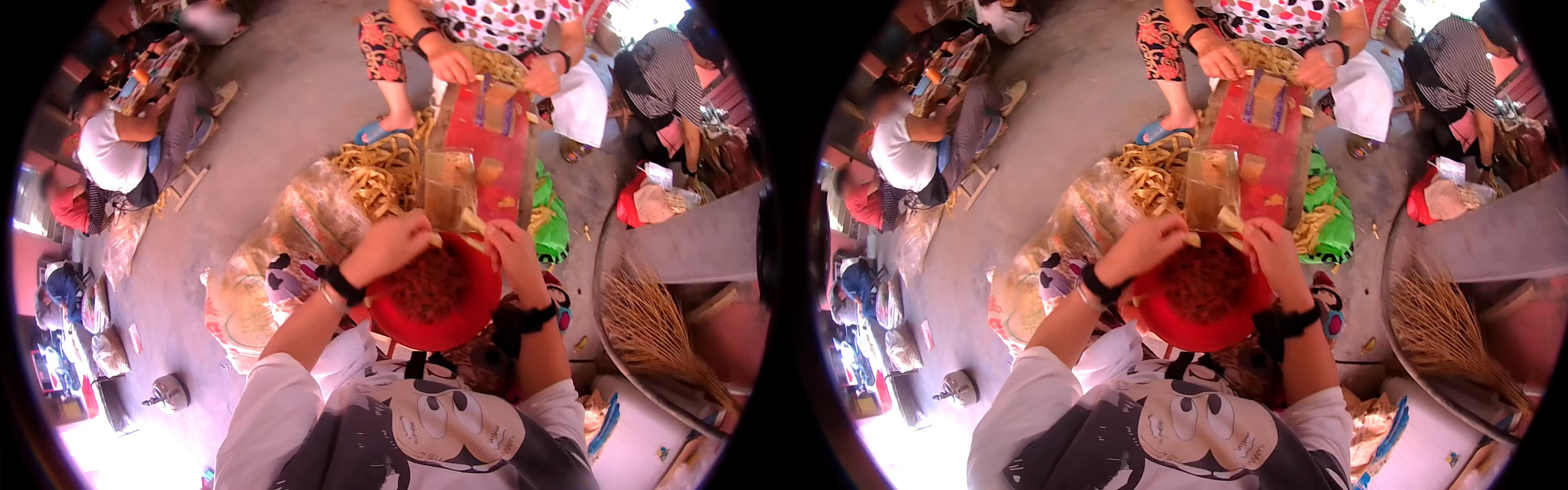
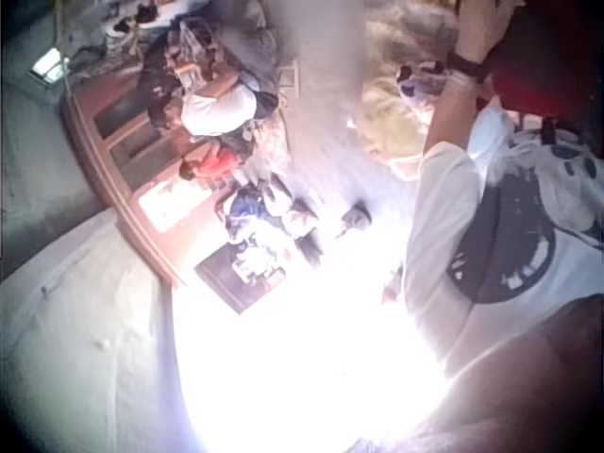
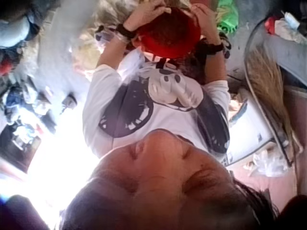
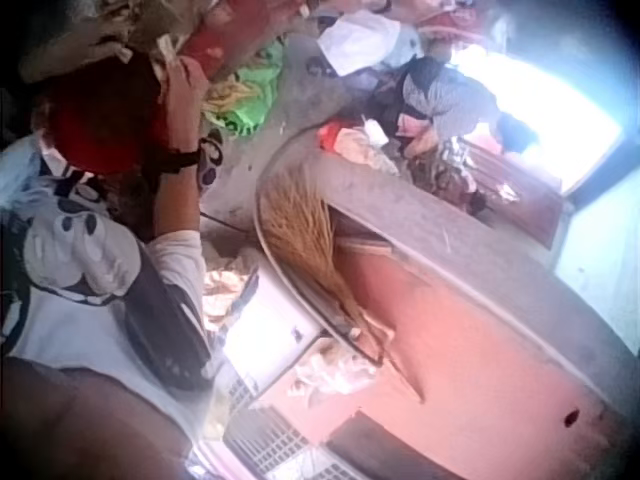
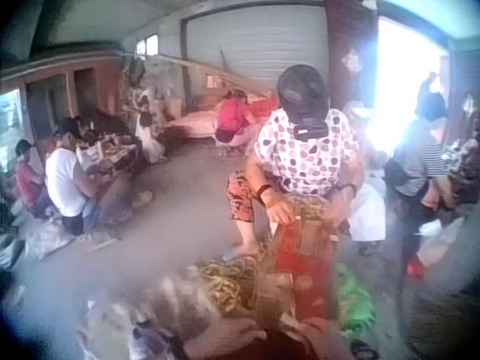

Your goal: The person tears long yellow vegetable strips into smaller pieces by hand and places them into a red bowl.

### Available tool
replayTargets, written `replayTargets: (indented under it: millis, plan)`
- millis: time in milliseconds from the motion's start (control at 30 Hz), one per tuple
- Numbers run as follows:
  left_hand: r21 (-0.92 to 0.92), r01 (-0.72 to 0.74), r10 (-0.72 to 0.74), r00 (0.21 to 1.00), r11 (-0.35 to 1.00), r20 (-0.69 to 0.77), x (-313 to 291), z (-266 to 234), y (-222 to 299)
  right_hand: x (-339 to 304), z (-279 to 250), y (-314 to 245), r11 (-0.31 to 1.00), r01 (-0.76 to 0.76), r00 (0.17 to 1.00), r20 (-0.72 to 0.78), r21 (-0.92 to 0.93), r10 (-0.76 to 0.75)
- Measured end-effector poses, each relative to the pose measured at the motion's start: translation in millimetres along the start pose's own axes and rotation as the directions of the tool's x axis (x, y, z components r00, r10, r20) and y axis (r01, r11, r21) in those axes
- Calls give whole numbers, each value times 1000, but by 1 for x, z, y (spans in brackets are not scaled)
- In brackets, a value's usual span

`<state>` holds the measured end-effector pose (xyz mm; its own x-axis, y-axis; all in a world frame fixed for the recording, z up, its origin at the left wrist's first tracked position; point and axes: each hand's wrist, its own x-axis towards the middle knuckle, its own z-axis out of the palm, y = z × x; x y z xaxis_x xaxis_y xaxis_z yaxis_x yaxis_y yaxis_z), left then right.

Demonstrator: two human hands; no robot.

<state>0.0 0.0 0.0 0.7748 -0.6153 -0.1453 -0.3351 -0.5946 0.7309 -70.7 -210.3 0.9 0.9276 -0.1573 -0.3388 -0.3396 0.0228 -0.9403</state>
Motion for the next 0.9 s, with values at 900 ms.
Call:
replayTargets:
  millis: [900]
  plan:
    - [-576, 506, -124, 810, 643, 573, -81, 27, 33, -45, 38, 23, 988, 157, 734, 668, 11, -124]
